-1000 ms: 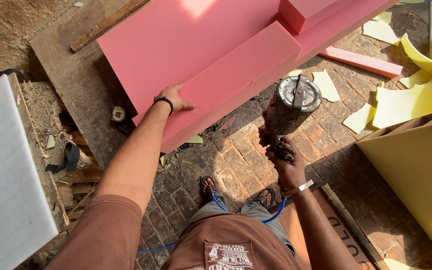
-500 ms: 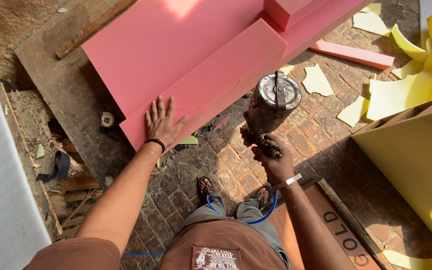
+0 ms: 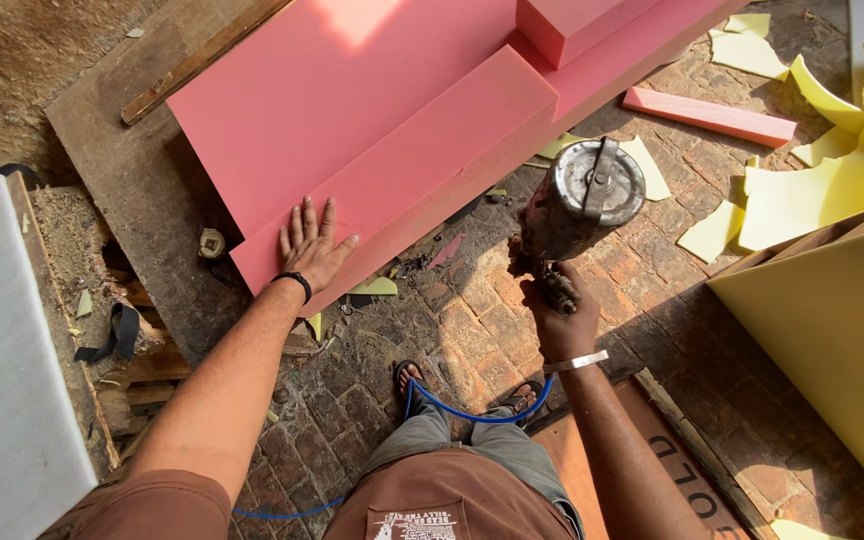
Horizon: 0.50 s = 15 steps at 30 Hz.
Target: The person measures and marks a pink foam sheet, then uses a long knife and a wooden straightedge to cut it into strips. The person stacks the cut pieces and uses a handheld air tool to smooth the cut edges.
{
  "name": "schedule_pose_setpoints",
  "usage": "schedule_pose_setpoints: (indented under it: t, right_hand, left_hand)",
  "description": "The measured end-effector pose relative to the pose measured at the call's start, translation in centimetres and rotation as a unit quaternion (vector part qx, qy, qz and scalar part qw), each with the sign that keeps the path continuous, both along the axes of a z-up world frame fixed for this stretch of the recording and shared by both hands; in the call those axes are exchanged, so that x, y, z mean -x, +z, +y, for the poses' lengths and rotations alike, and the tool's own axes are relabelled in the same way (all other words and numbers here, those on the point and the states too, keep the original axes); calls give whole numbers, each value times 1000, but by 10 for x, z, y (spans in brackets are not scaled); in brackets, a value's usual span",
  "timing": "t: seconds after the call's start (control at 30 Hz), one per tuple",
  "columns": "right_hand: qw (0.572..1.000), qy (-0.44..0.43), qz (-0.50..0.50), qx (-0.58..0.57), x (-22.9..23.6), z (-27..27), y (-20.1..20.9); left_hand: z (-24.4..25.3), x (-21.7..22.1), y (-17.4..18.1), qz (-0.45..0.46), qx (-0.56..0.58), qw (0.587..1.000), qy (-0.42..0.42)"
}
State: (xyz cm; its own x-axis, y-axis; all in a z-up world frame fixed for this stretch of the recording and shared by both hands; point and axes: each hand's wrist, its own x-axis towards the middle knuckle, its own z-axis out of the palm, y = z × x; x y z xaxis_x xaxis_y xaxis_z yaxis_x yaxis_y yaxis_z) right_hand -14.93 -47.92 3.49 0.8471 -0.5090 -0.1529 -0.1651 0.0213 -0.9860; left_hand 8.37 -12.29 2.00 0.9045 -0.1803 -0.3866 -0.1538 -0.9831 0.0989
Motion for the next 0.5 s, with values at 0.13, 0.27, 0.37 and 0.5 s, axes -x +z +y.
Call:
schedule_pose_setpoints:
  t: [0.13, 0.27, 0.37, 0.5]
  right_hand:
    - [999, 19, -5, 33, -1, -25, 0]
    - [998, -20, -42, -37, -3, -45, -3]
    - [998, 13, -14, -56, -5, -56, -3]
    - [998, -54, -16, -19, -7, -74, 0]
  left_hand:
    - [-3, 1, 4, 1, -2, 1000, 5]
    - [-5, 8, 16, 20, -33, 999, 3]
    - [-12, 9, 30, 34, -66, 997, 3]
    - [-23, 15, 39, 42, -87, 995, 11]
